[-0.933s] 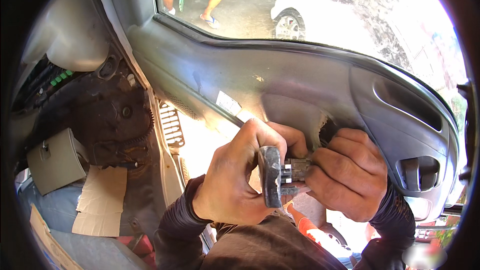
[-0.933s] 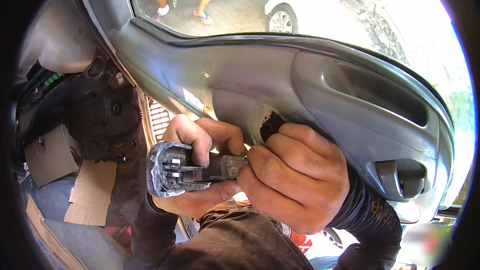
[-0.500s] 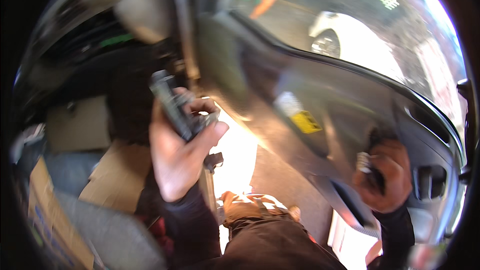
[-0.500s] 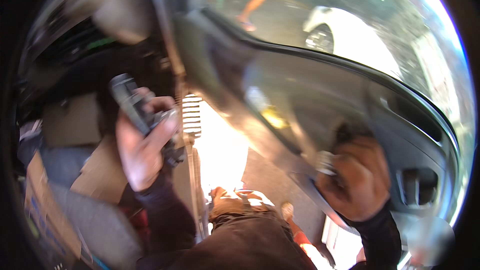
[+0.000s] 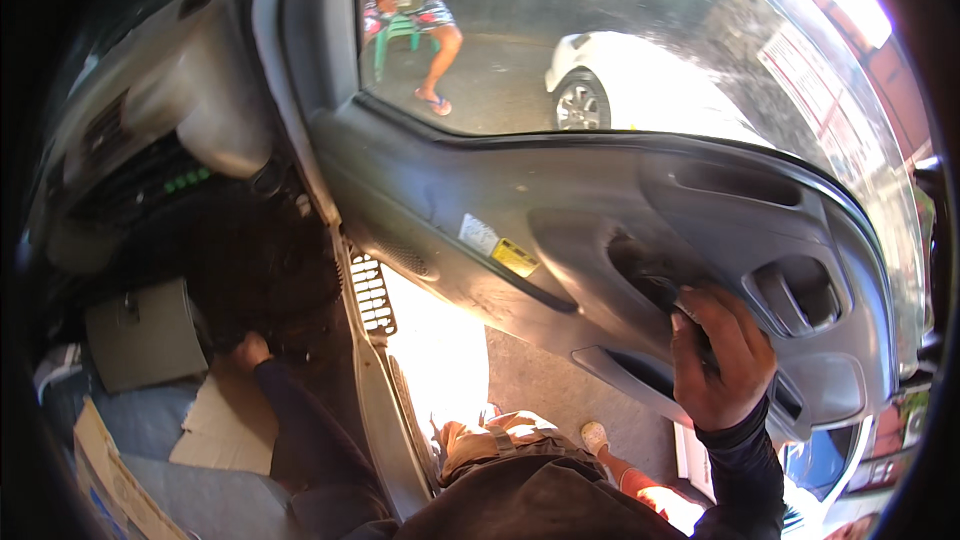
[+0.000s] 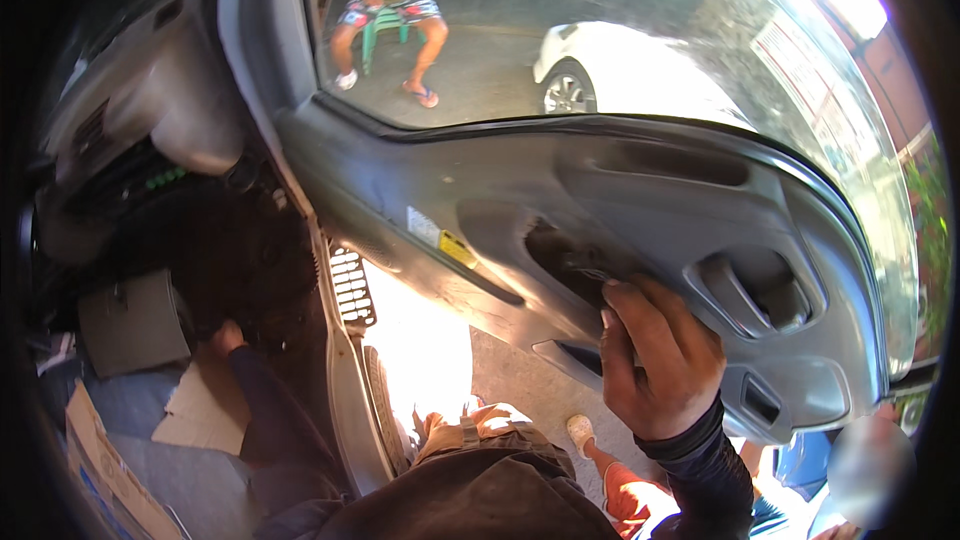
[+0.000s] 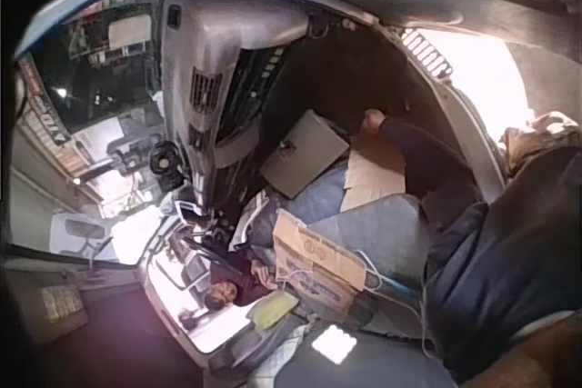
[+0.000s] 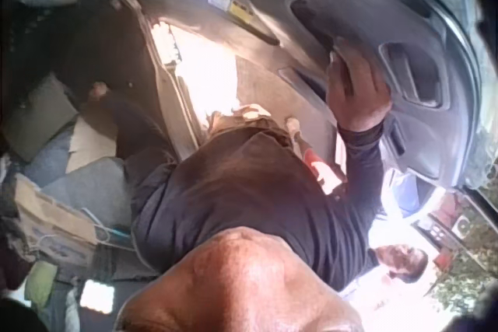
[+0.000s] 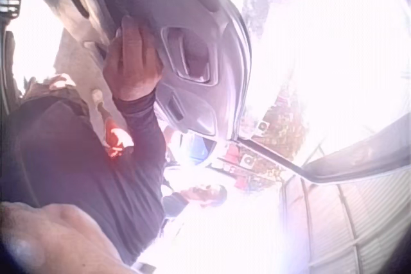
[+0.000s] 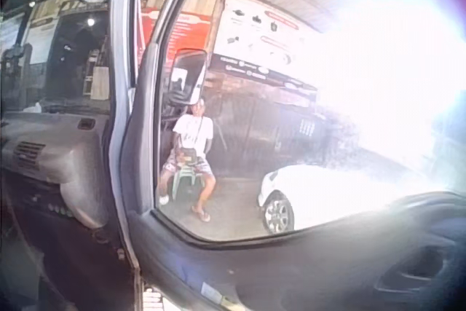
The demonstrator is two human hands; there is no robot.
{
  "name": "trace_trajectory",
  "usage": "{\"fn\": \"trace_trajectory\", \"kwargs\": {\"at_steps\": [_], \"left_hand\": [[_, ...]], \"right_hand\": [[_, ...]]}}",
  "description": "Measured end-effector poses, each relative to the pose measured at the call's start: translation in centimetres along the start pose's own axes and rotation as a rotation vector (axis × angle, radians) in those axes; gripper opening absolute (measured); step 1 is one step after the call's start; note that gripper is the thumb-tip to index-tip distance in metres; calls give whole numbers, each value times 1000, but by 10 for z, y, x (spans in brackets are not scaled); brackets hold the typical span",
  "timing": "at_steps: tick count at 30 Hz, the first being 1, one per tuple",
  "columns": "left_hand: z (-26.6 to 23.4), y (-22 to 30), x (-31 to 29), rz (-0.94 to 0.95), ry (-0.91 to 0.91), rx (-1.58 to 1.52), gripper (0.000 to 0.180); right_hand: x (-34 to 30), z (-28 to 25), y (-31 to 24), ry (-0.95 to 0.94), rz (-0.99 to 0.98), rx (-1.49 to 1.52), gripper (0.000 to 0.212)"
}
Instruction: The person uses a screwdriver and pliers to pry and detach the interior door panel of a car. They disconnect a wiring harness, remove fasteners, and carefully pull the panel away from the door frame.
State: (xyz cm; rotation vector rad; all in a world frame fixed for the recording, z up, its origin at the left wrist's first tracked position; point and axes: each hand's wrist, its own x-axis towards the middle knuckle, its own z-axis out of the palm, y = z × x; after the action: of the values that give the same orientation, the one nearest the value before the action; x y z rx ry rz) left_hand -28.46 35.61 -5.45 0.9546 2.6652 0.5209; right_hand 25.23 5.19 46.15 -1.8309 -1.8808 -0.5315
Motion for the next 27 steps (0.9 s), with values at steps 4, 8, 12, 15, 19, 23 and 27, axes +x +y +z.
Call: {"fn": "trace_trajectory", "kwargs": {"at_steps": [4,8,12,15,19,23,27], "left_hand": [[-10,-1,4,43,45,95,38],[-27,22,-11,114,75,123,42],[-17,34,-29,195,79,140,46],[-8,26,-51,86,148,237,50],[-4,42,-98,-32,225,142,56],[-6,65,-137,206,124,-417,54],[4,77,-150,326,141,-427,39]], "right_hand": [[-8,-8,4,-73,100,78,29],[-26,-7,12,-76,111,106,36],[-67,-4,18,39,138,-39,39],[-101,2,-3,180,223,-12,37],[-137,17,-33,163,89,145,21],[-175,66,-28,-350,223,390,13],[-241,124,16,-648,292,480,13]]}}
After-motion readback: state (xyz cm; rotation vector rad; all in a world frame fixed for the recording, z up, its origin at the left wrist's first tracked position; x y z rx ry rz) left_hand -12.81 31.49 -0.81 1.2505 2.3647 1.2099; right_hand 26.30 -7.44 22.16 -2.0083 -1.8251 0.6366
